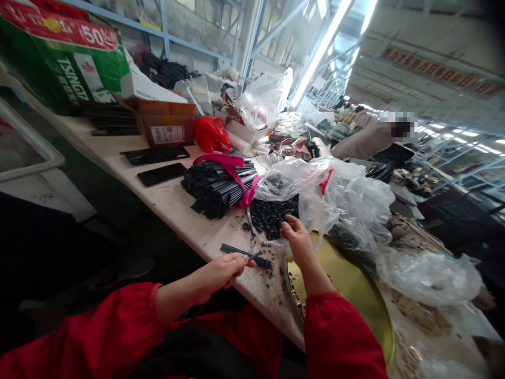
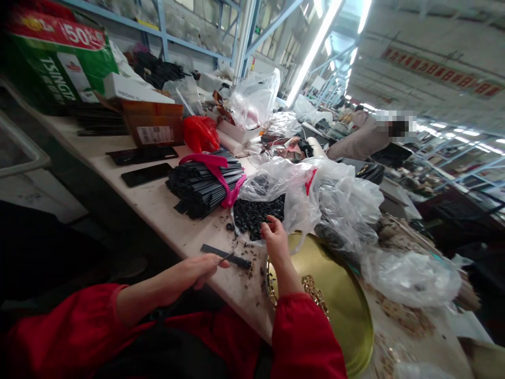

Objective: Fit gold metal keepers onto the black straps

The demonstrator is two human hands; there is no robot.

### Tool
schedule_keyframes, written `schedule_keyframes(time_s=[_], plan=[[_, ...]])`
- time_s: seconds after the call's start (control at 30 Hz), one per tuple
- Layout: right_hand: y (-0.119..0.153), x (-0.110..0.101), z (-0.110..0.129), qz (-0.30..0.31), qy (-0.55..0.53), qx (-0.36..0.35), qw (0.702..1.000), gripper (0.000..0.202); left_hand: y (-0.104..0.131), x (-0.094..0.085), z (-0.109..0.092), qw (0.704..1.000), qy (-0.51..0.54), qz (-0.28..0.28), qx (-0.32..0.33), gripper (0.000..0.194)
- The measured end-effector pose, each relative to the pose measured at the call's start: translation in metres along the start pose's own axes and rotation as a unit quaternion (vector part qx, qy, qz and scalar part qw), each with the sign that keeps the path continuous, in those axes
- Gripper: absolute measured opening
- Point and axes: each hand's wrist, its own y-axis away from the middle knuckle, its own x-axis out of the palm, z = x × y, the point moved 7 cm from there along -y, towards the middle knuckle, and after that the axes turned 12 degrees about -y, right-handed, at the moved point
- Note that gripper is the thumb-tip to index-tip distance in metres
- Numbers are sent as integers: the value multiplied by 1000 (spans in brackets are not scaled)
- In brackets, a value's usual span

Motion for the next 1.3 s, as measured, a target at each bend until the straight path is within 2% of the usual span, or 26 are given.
schedule_keyframes(time_s=[0.07,0.1,0.17,0.23,0.3,0.37,0.43,0.5,0.57,0.63,0.7,0.73,0.8,0.87,0.93,1.17,1.23,1.3], plan=[[30,5,0,20,-102,31,994,40,-6,5,-4,999,-25,10,24,29],[46,10,-1,29,-178,59,982,40,-10,7,-7,999,-38,12,38,26],[77,24,-5,37,-390,155,907,34,-18,12,-10,995,-69,-3,65,25],[100,36,-7,25,-519,225,824,29,-24,13,-12,989,-115,-38,87,25],[112,40,-8,12,-547,249,799,27,-27,14,-12,981,-158,-61,93,25],[116,38,-9,23,-538,245,807,30,-28,16,-10,978,-182,-55,82,24],[117,34,-9,52,-511,228,827,32,-26,19,-8,978,-193,-37,68,23],[118,28,-13,51,-494,221,839,29,-23,21,-7,978,-199,-29,60,22],[120,24,-18,5,-513,230,827,23,-21,23,-8,976,-204,-35,62,22],[123,25,-21,-34,-550,241,799,21,-18,25,-9,973,-214,-51,71,22],[127,31,-19,-39,-581,244,776,22,-15,28,-10,969,-226,-66,79,22],[130,34,-19,-39,-584,243,773,21,-14,28,-10,966,-233,-72,82,22],[137,34,-19,-50,-564,234,791,20,-11,30,-10,960,-253,-75,91,23],[145,29,-20,-64,-532,221,815,20,-7,33,-9,953,-279,-53,107,24],[153,25,-19,-50,-513,220,828,23,-3,37,-8,941,-314,-19,121,24],[182,20,-1,53,-495,228,837,23,14,49,-10,893,-428,67,124,22],[186,20,3,68,-497,231,834,23,19,55,-11,890,-433,81,121,23],[189,20,4,75,-508,232,826,24,23,59,-7,905,-402,100,100,23]])
